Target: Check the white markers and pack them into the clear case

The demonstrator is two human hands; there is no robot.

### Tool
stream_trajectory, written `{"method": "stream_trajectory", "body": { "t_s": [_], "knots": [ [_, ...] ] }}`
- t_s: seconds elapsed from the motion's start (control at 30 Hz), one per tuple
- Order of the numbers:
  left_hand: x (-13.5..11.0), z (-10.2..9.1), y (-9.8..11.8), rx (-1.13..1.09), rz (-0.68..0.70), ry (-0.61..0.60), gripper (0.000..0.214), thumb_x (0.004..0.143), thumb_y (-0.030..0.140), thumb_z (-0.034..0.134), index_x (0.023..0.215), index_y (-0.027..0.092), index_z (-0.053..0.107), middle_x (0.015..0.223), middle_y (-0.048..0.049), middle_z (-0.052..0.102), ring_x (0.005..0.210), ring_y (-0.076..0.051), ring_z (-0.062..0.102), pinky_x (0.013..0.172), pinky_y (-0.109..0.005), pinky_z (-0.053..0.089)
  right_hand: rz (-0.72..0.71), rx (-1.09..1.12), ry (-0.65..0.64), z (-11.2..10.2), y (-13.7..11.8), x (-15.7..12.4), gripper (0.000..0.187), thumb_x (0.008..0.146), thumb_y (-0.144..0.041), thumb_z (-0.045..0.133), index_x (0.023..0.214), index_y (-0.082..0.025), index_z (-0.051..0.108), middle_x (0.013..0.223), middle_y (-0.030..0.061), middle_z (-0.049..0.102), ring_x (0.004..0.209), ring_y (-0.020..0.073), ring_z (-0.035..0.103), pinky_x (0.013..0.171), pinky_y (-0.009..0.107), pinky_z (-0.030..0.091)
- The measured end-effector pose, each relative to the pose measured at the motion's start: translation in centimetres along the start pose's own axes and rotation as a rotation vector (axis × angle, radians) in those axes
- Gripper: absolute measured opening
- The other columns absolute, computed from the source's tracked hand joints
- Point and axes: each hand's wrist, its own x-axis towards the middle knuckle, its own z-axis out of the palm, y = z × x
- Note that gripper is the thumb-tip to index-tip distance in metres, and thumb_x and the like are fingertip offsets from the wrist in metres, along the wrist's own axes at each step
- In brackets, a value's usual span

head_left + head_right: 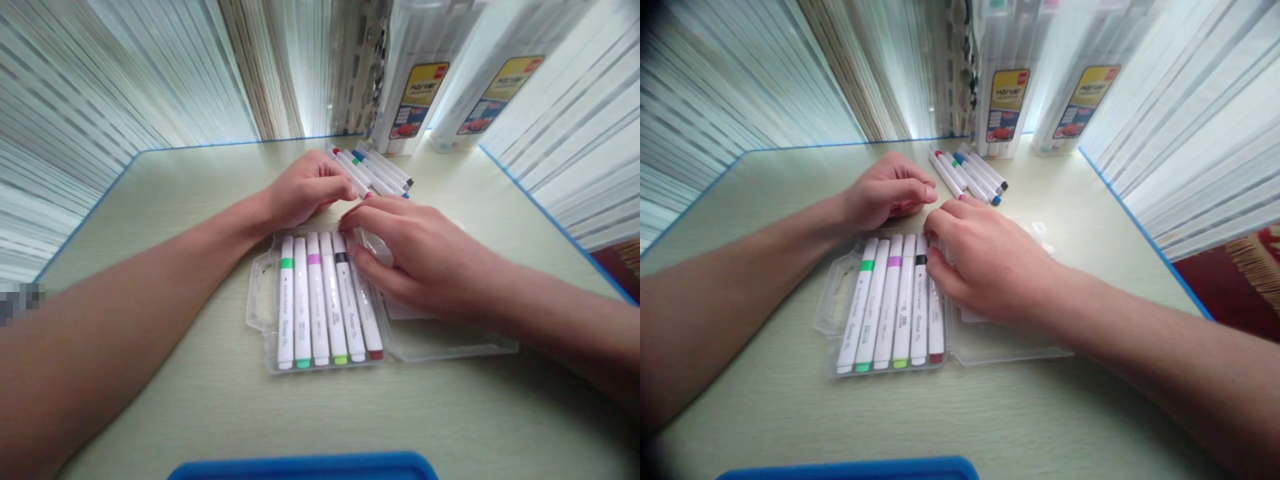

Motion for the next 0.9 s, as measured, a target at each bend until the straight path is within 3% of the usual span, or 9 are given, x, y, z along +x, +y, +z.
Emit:
{"method": "stream_trajectory", "body": {
  "t_s": [0.2,0.37,0.57,0.73,0.9],
  "knots": [
    [0.1,0.1,0.0,0.050,-0.084,-0.054,0.034,0.084,0.026,0.060,0.054,0.020,0.046,0.047,0.0024,0.032,0.059,-0.011,0.036,0.058,-0.029,0.029,0.016,-0.002,0.050,0.5,-0.3,0.1,0.017,0.091,-0.021,0.051,0.103,-0.016,0.063,0.099,0.0124,0.069,0.096,0.0283,0.063,0.086,0.042,0.048],
    [0.5,0.1,-0.2,0.035,0.021,-0.061,0.037,0.085,0.013,0.052,0.049,0.017,0.046,0.048,0.0026,0.029,0.053,-0.008,0.031,0.056,-0.028,0.027,0.051,-0.028,0.051,0.5,-0.3,0.2,0.018,0.091,-0.023,0.053,0.106,-0.017,0.061,0.100,0.0110,0.069,0.093,0.0268,0.064,0.085,0.041,0.050],
    [0.6,0.3,-0.6,0.030,-0.060,-0.010,0.035,0.086,0.023,0.056,0.052,0.014,0.054,0.049,0.0000,0.038,0.054,-0.012,0.047,0.054,-0.027,0.030,0.059,-0.082,-0.015,-0.1,-0.6,0.6,0.015,0.092,-0.026,0.052,0.100,-0.018,0.062,0.101,0.0119,0.068,0.094,0.0278,0.064,0.083,0.040,0.049],
    [0.7,0.3,-0.9,-0.027,0.020,-0.057,0.036,0.089,0.021,0.051,0.053,0.015,0.056,0.049,-0.0013,0.045,0.049,-0.010,0.036,0.049,-0.028,0.023,0.076,-0.167,-0.058,-0.4,-0.9,1.3,0.016,0.093,-0.029,0.053,0.095,-0.017,0.063,0.096,0.0125,0.067,0.086,0.0269,0.064,0.077,0.039,0.048],
    [0.9,0.4,-0.7,-0.039,0.073,-0.080,0.037,0.086,0.017,0.053,0.049,0.016,0.050,0.050,0.0009,0.043,0.050,-0.008,0.035,0.048,-0.026,0.023,-0.018,-0.061,-0.020,-0.1,-0.1,0.8,0.019,0.096,-0.029,0.051,0.104,-0.016,0.063,0.110,0.0150,0.067,0.098,0.0290,0.064,0.084,0.042,0.050]
  ]
}}
